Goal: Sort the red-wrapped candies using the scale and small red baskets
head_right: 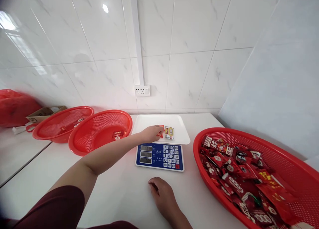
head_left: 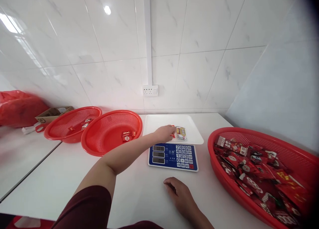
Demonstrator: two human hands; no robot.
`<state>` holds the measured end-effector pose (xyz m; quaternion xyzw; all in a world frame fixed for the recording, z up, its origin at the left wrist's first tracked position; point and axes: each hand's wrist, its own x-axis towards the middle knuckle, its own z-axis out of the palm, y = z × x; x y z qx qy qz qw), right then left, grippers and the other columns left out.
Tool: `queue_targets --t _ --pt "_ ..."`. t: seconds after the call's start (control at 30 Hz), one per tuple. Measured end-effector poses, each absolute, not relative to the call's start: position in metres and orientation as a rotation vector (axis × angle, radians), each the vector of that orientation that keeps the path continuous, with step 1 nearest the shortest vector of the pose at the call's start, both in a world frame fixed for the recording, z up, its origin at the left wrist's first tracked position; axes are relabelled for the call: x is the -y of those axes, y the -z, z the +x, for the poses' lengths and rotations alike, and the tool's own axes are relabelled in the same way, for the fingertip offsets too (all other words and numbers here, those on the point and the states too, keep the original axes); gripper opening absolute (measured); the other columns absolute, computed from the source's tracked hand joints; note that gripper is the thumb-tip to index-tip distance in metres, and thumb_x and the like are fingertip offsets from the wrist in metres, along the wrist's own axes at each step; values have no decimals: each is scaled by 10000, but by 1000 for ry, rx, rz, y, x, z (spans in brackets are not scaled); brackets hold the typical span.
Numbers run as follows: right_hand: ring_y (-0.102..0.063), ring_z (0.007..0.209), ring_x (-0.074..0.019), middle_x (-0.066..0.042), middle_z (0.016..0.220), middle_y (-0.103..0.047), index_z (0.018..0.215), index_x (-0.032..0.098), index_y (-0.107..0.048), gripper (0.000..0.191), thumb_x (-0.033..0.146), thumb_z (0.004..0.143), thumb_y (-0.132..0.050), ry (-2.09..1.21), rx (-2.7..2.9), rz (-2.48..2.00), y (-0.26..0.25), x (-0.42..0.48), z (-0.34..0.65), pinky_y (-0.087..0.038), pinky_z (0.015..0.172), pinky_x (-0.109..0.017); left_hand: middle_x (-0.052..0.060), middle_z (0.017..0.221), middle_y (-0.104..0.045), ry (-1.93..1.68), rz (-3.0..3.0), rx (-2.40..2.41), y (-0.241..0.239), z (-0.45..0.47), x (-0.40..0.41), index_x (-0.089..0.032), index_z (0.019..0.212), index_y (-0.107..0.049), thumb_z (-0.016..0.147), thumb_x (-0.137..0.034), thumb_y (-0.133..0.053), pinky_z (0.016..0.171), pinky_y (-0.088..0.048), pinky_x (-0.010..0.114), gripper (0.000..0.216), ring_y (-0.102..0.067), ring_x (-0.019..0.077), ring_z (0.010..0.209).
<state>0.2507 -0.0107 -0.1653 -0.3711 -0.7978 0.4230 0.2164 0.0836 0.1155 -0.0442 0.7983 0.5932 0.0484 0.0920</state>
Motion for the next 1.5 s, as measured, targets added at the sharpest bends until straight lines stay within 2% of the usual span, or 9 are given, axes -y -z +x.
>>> queue_targets --t 0.17,0.23,0.37,0.5,0.83,1.07,1.27,1.4,1.5 --pt "-606 761 -184 -49 860 -669 834 209 -604 216 291 862 -407 -1171 2239 -1008 166 10 250 -466 698 -294 102 1238 -483 -207 2317 -1854 43 76 -131 -197 1248 -397 785 -82 -440 854 -467 317 479 -537 220 1098" --pt "-604 767 -186 -51 862 -667 839 205 -604 217 289 863 -406 -1171 2237 -1001 165 10 250 -463 705 -294 81 1302 -449 -161 2309 -1808 43 76 -139 -226 1277 -400 777 -75 -469 898 -454 304 527 -517 207 1138" --pt "-602 764 -185 -51 857 -664 833 200 -604 220 291 864 -406 -1191 2220 -1002 162 11 250 -461 700 -292 59 1315 -478 -75 2296 -1733 41 78 -153 -238 1205 -508 809 -129 -543 947 -437 348 412 -505 217 1153" --pt "-602 759 -180 -44 861 -666 841 201 -609 219 291 863 -410 -1197 2208 -997 162 11 250 -459 688 -285 93 1195 -555 -55 2230 -1780 36 77 -154 -164 1165 -538 882 -307 -538 869 -483 433 317 -562 219 1040" --pt "-594 750 -185 -47 847 -659 814 208 -590 202 282 858 -407 -1200 2216 -999 164 10 251 -451 686 -287 91 1163 -565 -107 2041 -1841 24 76 -138 -152 1169 -530 881 -316 -543 813 -512 413 332 -587 205 979" --pt "-600 755 -186 -43 850 -663 821 211 -597 200 280 858 -413 -1182 2222 -1016 166 11 250 -452 688 -282 29 1014 -645 -274 2086 -1661 27 93 -143 -201 1004 -612 862 -391 -522 652 -513 222 254 -625 130 822" --pt "-610 782 -189 -50 869 -669 832 208 -606 203 281 861 -419 -1169 2197 -1008 167 10 250 -459 717 -281 71 1138 -573 -334 2224 -1696 45 121 -158 -178 989 -601 859 -382 -493 815 -469 300 265 -594 195 967" --pt "-604 763 -183 -48 853 -665 832 204 -607 202 276 862 -421 -1161 2189 -999 168 10 250 -458 705 -277 54 1108 -589 -260 2286 -1654 55 120 -165 -212 1078 -576 848 -442 -490 815 -451 295 337 -579 214 1005" --pt "-601 750 -183 -46 847 -667 830 205 -610 201 269 859 -421 -1144 2203 -1007 168 10 250 -454 691 -277 74 1120 -566 -207 2319 -1629 57 116 -167 -180 1001 -603 814 -531 -498 760 -456 295 412 -598 225 942"
